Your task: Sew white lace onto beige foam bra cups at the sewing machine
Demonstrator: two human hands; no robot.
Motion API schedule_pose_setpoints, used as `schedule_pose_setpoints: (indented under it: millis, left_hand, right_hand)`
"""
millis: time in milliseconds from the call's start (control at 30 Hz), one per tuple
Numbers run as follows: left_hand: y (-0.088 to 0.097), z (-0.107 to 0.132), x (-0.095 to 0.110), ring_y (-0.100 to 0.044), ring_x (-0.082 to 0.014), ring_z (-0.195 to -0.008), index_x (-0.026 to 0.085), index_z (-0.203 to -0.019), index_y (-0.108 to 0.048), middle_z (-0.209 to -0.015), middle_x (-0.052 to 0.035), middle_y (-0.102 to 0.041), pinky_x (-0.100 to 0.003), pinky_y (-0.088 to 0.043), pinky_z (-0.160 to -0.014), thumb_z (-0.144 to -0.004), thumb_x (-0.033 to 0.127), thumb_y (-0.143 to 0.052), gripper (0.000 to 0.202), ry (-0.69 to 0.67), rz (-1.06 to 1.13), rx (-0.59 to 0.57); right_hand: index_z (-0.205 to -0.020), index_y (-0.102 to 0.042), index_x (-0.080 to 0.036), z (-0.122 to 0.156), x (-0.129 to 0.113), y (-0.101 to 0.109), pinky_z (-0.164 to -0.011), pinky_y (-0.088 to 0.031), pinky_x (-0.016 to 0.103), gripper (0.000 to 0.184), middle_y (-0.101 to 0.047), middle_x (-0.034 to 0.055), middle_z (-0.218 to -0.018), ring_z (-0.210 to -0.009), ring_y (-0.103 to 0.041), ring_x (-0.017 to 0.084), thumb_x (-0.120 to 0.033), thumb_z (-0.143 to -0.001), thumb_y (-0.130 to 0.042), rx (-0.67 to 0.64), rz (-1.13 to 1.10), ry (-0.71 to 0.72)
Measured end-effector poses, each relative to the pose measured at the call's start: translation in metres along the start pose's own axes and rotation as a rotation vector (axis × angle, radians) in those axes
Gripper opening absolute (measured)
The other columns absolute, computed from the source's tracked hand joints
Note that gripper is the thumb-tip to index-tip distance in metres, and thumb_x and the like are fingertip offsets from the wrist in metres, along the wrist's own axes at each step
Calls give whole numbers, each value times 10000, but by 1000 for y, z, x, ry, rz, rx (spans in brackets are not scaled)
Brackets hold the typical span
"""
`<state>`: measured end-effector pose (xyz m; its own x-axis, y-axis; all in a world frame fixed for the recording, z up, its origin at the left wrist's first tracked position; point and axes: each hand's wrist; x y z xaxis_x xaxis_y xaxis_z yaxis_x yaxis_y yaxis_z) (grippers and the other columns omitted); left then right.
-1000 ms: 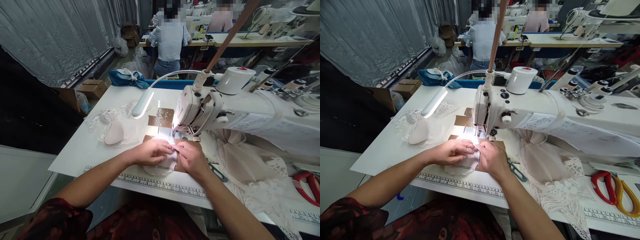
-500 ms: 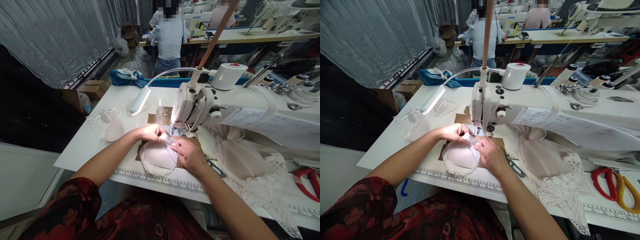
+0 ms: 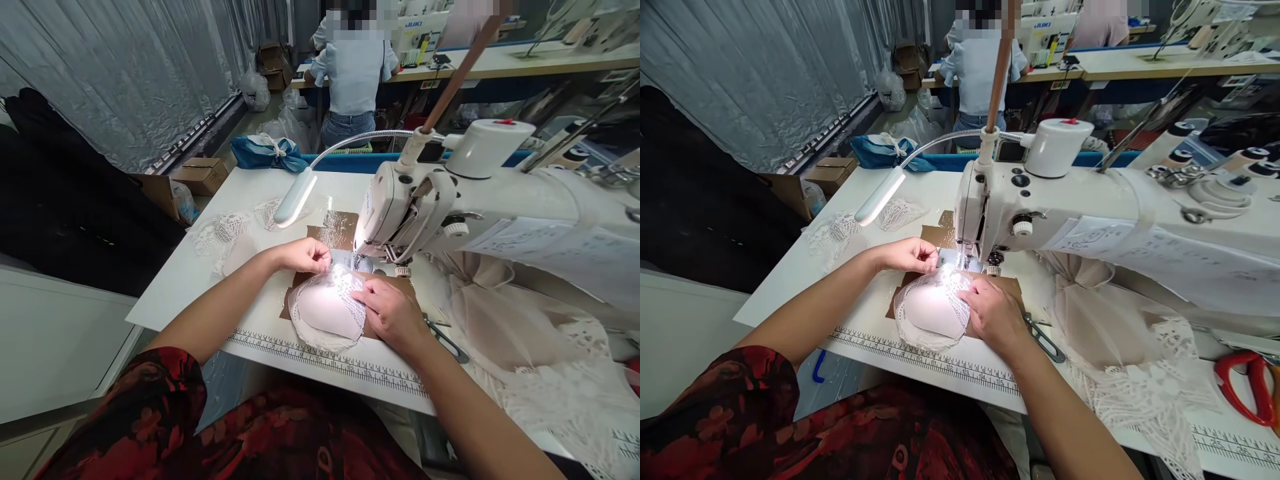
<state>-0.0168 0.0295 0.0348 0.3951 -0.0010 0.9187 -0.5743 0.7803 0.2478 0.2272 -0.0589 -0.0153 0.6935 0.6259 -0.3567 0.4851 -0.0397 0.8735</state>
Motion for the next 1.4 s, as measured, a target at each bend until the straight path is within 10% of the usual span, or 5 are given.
schedule_pose_setpoints:
  millis: [167,300,733,1033,1400]
  left_hand:
    - [-17,-4,4,-461,-99,-602,138,-998,-557,-695,30,-517,-209,-336,-550,-690,293,-699,373,-34,-157,155]
    - [-28,-11,7,-396,-83,-535,148,-738,-568,-591,54,-451,-206,-267,-491,-691,267,-683,173,-8,-355,86]
    - [-4,-7,-1,-507,-98,-587,107,-740,-609,-656,1,-573,-212,-375,-548,-579,340,-814,350,77,86,-96]
    - [-23,31,21,-571,-145,-706,156,-880,-648,-806,-36,-646,-246,-450,-622,-855,291,-528,183,-5,-558,577]
    - [-80,4,2,-530,-278,-1196,93,-1209,-596,-1312,-150,-566,-421,-468,-989,-883,231,-490,369,-275,-985,243]
  right_hand:
    - [-973,-732,-199,0,-1,0,-672,-444,260,362,-614,57,-841,-780,-578,170,-33,-770,-483,-10,-6,-16]
    - [-976,-733,-199,0,0,0,-678,-442,265,345,-598,57,-823,-776,-569,170,-52,-789,-482,-5,-32,-15]
    - [-945,-741,-206,-2,-1,2,-677,-434,268,320,-586,55,-803,-754,-545,167,-80,-813,-478,-30,-76,-42]
    - [-915,-729,-215,-2,-4,4,-637,-402,261,303,-614,56,-836,-756,-549,165,-68,-789,-496,-40,-32,-44]
    - [-1118,-670,-174,-3,-5,6,-699,-389,306,440,-672,78,-965,-841,-556,210,-61,-771,-425,-5,187,-153]
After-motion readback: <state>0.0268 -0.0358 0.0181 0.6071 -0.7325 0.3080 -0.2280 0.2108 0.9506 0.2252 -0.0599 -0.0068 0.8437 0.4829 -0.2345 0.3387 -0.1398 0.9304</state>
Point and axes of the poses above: each hand's wrist, its own z-axis away from the middle knuckle, its own y-axis out of the back of the hand, x = y × z
